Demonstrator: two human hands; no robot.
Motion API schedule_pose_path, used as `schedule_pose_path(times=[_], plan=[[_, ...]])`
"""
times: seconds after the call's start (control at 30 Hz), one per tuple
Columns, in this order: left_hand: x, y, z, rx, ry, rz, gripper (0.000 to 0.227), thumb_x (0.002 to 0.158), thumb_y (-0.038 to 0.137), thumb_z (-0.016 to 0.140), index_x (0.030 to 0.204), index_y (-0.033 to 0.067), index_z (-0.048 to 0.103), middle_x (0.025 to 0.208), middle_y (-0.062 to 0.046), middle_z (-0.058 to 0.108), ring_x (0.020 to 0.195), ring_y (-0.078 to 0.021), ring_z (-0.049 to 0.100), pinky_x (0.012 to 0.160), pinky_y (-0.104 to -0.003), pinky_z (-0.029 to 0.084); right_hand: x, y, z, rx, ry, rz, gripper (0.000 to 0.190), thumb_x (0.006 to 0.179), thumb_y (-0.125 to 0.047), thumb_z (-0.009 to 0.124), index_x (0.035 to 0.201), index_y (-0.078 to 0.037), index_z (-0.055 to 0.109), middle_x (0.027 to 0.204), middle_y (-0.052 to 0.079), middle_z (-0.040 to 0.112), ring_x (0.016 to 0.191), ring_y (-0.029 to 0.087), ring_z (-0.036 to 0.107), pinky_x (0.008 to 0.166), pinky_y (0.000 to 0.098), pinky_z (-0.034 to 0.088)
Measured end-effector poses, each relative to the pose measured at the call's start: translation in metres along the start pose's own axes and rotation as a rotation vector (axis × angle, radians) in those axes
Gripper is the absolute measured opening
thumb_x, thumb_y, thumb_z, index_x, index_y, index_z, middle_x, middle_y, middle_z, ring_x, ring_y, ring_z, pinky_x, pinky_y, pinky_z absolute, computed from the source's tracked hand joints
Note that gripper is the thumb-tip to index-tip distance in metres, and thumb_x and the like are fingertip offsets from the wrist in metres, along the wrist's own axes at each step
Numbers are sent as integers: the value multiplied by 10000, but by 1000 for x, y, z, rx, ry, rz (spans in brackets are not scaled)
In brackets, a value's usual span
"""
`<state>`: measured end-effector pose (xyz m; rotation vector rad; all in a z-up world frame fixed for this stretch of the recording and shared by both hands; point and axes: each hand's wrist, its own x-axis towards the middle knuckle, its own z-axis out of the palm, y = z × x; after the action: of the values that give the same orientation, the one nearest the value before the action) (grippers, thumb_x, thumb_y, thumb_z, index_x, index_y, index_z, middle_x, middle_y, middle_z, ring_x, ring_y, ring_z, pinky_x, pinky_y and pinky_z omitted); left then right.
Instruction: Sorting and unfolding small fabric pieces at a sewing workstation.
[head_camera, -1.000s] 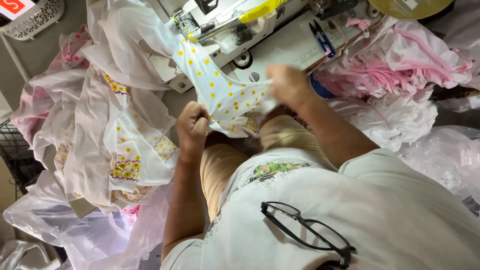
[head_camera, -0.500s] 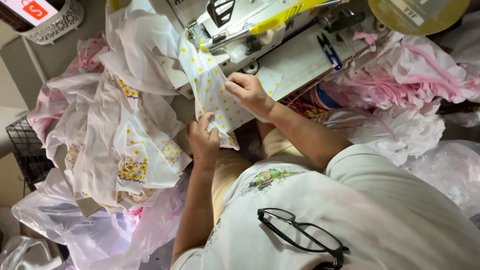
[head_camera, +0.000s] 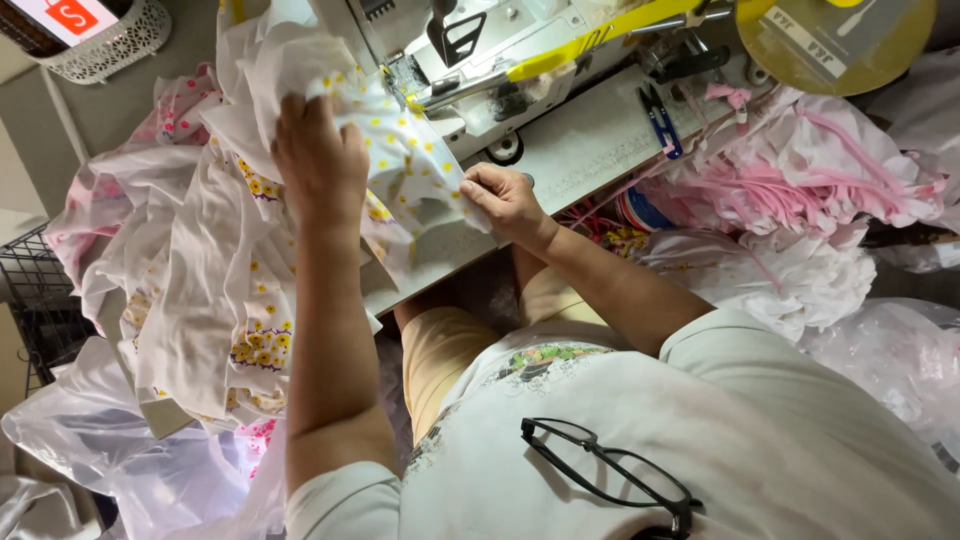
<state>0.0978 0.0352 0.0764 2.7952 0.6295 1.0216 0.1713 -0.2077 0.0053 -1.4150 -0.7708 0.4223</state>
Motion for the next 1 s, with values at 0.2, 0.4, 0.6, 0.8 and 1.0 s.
schedule_pose_path(times=[0.2, 0.4, 0.6, 0.8, 1.0], plan=[[42, -11, 32, 181, -98, 73, 396, 821, 107, 660, 1192, 176, 778, 1363, -167, 471, 1213, -415, 457, 792, -574, 455, 11, -8, 13, -22, -26, 2, 192, 1006, -198, 584, 868, -77, 642, 777, -7, 579, 688, 104, 508, 580, 248, 377], [-18, 83, -34, 297, -11, 37, 265, 822, 322, 601, 1029, 159, 628, 960, -60, 586, 864, -317, 569, 641, -500, 422, 4, -13, 20, 144, 38, -35, 237, 959, 23, 555, 1185, -44, 579, 822, 49, 603, 630, 109, 557, 578, 222, 487], [-10, 68, -17, 241, -189, -75, 452, 927, 300, 580, 1368, 215, 637, 1408, -20, 562, 1287, -249, 510, 938, -696, 386, 26, -23, 22, -33, 59, -259, 347, 995, 73, 540, 1317, -41, 603, 1029, 88, 572, 927, 185, 539, 866, 268, 442], [33, 14, 34, 154, -180, -10, 390, 988, 184, 543, 1350, 72, 635, 1415, -99, 554, 1282, -345, 491, 888, -718, 433, 46, -62, 30, -504, 144, -592, 176, 1062, -65, 555, 1150, 24, 679, 1121, 153, 749, 998, 274, 763, 918, 363, 619], [69, -59, 102, -35, -239, -51, 452, 997, 27, 473, 1427, -111, 451, 1450, -271, 447, 1328, -490, 343, 1159, -552, 330, 45, -45, 26, -685, 115, -481, 296, 1079, -199, 556, 1322, -49, 630, 1264, 124, 727, 1089, 250, 756, 939, 336, 604]])
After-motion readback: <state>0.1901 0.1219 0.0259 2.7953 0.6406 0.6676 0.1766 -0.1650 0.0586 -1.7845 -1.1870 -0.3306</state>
